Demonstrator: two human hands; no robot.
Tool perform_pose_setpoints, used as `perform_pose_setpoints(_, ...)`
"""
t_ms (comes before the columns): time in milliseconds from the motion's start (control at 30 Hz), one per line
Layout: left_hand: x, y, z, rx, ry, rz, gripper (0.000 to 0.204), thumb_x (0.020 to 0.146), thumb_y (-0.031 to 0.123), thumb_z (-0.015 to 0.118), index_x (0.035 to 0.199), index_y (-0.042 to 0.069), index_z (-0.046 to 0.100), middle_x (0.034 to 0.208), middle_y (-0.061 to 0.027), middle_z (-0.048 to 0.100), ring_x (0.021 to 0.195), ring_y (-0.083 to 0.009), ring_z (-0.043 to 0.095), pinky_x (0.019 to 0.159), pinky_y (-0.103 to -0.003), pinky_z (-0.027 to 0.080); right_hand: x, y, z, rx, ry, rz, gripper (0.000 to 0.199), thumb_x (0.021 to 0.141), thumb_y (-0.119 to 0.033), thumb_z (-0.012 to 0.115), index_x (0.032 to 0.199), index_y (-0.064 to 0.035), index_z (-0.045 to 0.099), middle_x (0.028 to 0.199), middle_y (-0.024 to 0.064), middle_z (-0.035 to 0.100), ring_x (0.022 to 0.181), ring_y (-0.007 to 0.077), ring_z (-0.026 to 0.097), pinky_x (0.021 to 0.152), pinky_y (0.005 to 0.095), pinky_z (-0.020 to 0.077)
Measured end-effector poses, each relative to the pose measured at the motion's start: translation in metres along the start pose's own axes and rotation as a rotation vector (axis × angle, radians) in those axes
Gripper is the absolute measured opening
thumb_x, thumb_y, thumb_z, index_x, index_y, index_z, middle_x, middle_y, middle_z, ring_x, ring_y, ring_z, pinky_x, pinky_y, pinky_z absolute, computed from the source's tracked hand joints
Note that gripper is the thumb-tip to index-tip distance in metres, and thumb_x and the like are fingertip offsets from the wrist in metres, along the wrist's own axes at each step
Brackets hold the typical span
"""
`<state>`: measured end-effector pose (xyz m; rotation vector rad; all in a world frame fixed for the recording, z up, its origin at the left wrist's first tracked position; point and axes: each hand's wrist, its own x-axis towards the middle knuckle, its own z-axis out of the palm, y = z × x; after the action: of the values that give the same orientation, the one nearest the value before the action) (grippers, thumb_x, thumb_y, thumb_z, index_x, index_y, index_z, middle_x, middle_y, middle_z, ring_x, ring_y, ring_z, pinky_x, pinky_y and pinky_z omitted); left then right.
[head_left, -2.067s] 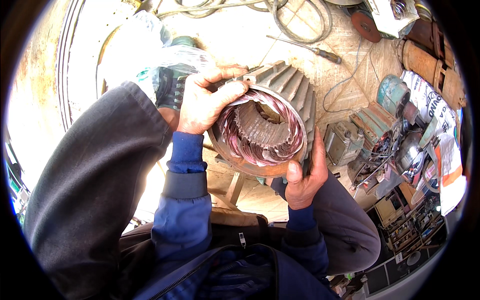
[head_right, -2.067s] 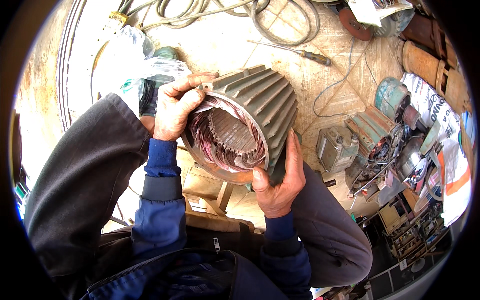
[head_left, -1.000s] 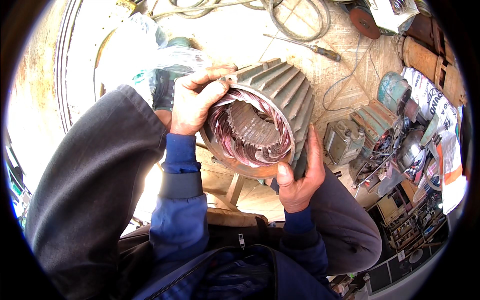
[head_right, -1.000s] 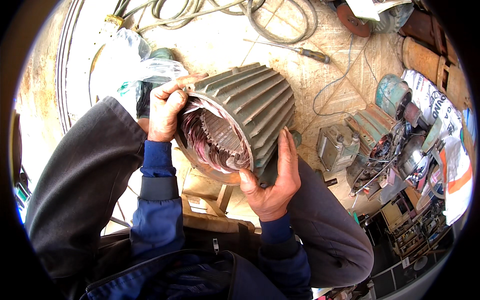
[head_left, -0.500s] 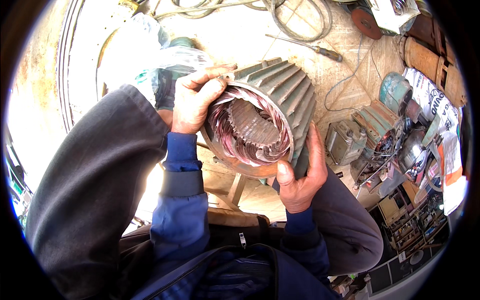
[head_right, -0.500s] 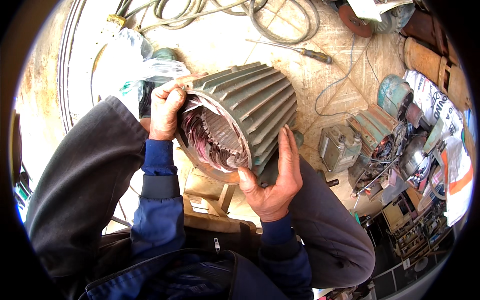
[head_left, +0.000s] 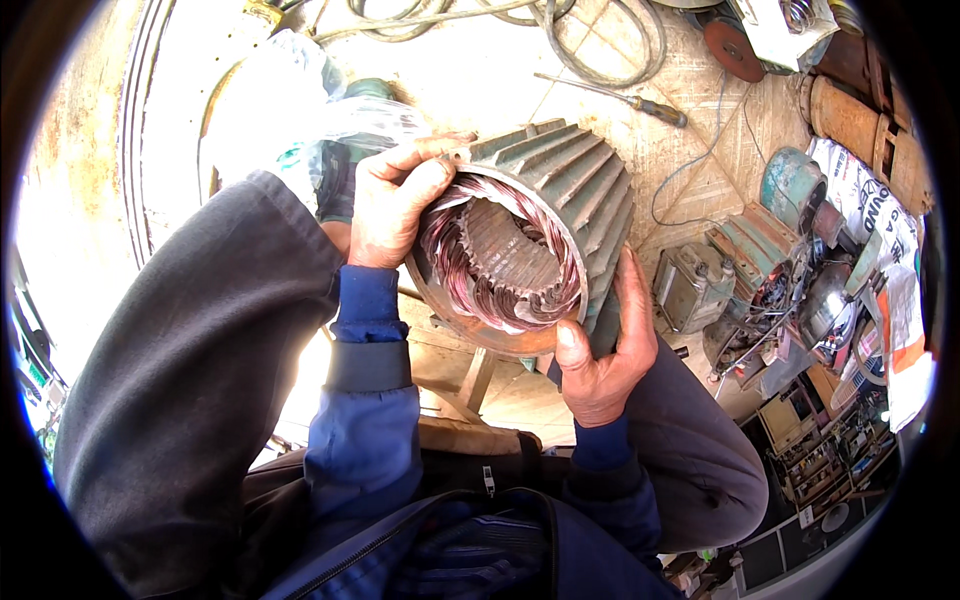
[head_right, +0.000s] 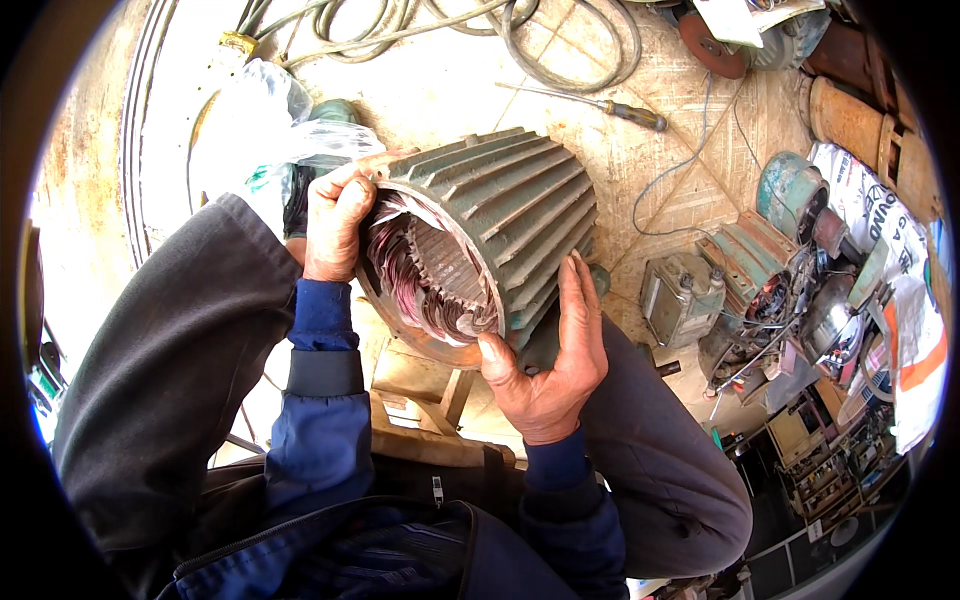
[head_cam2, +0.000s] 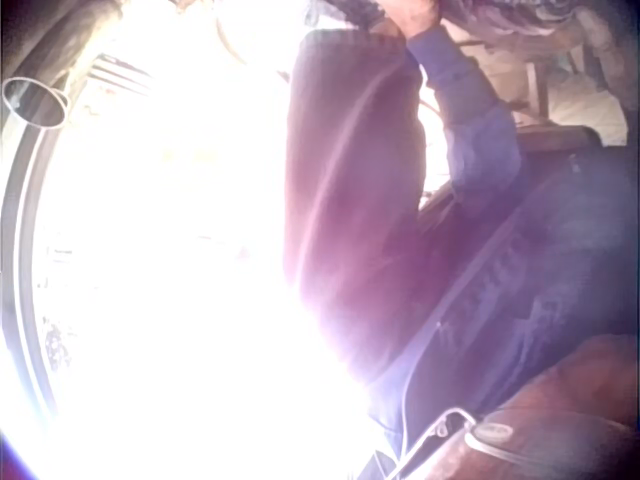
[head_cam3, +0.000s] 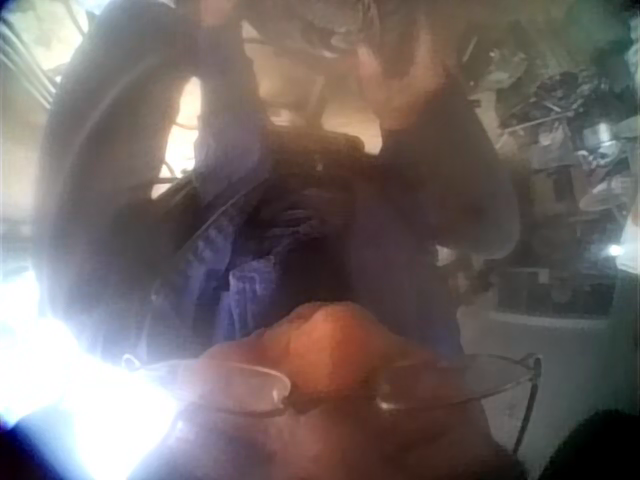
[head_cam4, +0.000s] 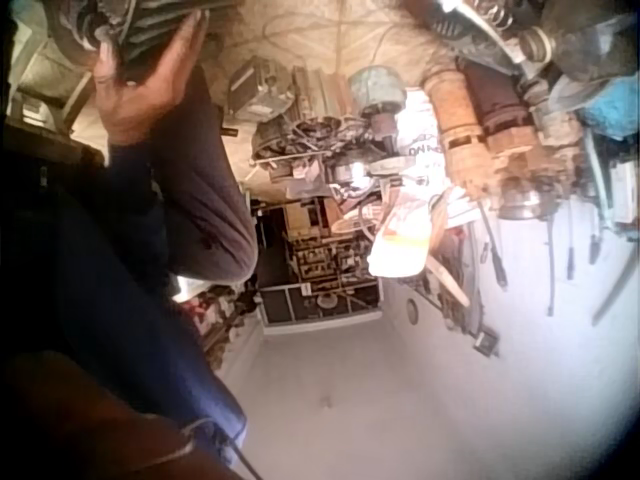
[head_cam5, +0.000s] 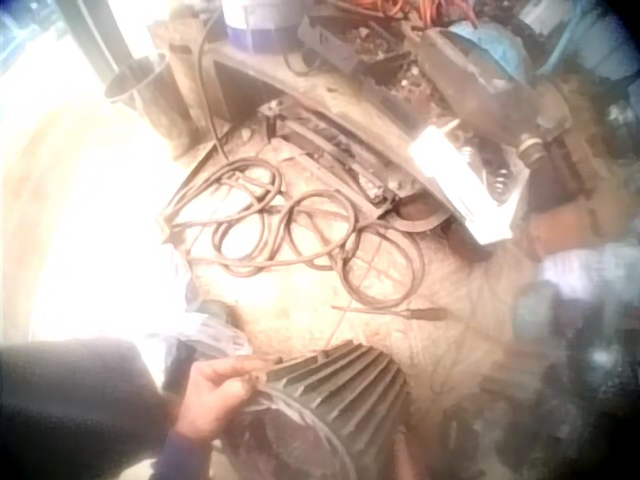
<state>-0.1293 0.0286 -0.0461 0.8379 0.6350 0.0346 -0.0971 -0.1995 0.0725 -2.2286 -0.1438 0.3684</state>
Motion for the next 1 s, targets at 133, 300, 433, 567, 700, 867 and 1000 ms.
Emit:
perform_pose_setpoints(133,-0.0006,0.0022,0.0011,0.020,0.023,-0.007,0.024,0.091,0.005,0.070,0.113,-0.004,0.073,0.100,-0.0077,0.075,0.089,-0.0111,0.067,0.085,-0.026,0.055,0.0013,-0.0017,-0.0010,-0.023,-0.020,-0.001,0.095,0.078,-0.050,0.081,0.137,0.0158,0.048,0.136,0.0357,0.053,0.129,0.0458,0.054,0.107,0.0473,0.0442)
perform_pose_setpoints(300,0.0018,-0.0008,0.0026,0.025,0.019,-0.010,0.024,0.091,0.005,0.070,0.113,-0.003,0.073,0.100,-0.0072,0.075,0.089,-0.0107,0.067,0.085,-0.026,0.055,0.0001,-0.0013,-0.0007,-0.018,-0.007,0.014,0.096,0.078,-0.051,0.081,0.138,0.0156,0.048,0.137,0.0351,0.053,0.130,0.0457,0.054,0.107,0.0472,0.0440)
perform_pose_setpoints(433,-0.0006,0.0033,0.0021,0.031,0.016,0.001,0.024,0.091,0.005,0.070,0.113,-0.003,0.073,0.100,-0.0070,0.075,0.089,-0.0105,0.067,0.085,-0.026,0.055,0.0000,-0.0014,-0.0012,-0.033,-0.017,0.004,0.096,0.077,-0.050,0.082,0.138,0.0153,0.048,0.138,0.0348,0.053,0.130,0.0454,0.053,0.107,0.0471,0.0438)
perform_pose_setpoints(567,-0.0002,0.0047,0.0025,0.015,0.011,-0.015,0.024,0.091,0.005,0.071,0.113,-0.003,0.073,0.100,-0.0069,0.075,0.089,-0.0104,0.067,0.085,-0.026,0.055,-0.0008,-0.0007,-0.0001,-0.005,-0.011,0.016,0.095,0.077,-0.049,0.082,0.138,0.0150,0.048,0.138,0.0345,0.053,0.131,0.0450,0.053,0.108,0.0469,0.0436)
perform_pose_setpoints(700,-0.0001,0.0049,0.0032,0.025,0.015,-0.006,0.024,0.091,0.006,0.071,0.113,-0.003,0.073,0.100,-0.0072,0.075,0.089,-0.0106,0.067,0.085,-0.026,0.055,-0.0011,0.0004,0.0009,0.007,-0.004,0.017,0.094,0.077,-0.048,0.082,0.138,0.0149,0.048,0.138,0.0343,0.053,0.131,0.0446,0.053,0.108,0.0469,0.0434)
perform_pose_setpoints(867,0.0011,0.0039,0.0039,0.002,0.022,-0.024,0.024,0.091,0.007,0.071,0.113,-0.003,0.073,0.101,-0.0084,0.075,0.089,-0.0113,0.068,0.085,-0.027,0.056,0.0014,0.0001,-0.0005,0.021,-0.002,0.032,0.094,0.078,-0.049,0.081,0.138,0.0148,0.048,0.138,0.0338,0.054,0.131,0.0443,0.053,0.109,0.0467,0.0425)
perform_pose_setpoints(1000,0.0026,0.0057,0.0071,0.033,0.033,-0.033,0.024,0.092,0.007,0.070,0.114,-0.003,0.073,0.102,-0.0092,0.075,0.090,-0.0120,0.068,0.086,-0.027,0.056,0.0048,-0.0010,-0.0020,0.020,-0.001,0.038,0.094,0.079,-0.051,0.080,0.138,0.0148,0.049,0.137,0.0332,0.054,0.131,0.0434,0.054,0.109,0.0458,0.0421)
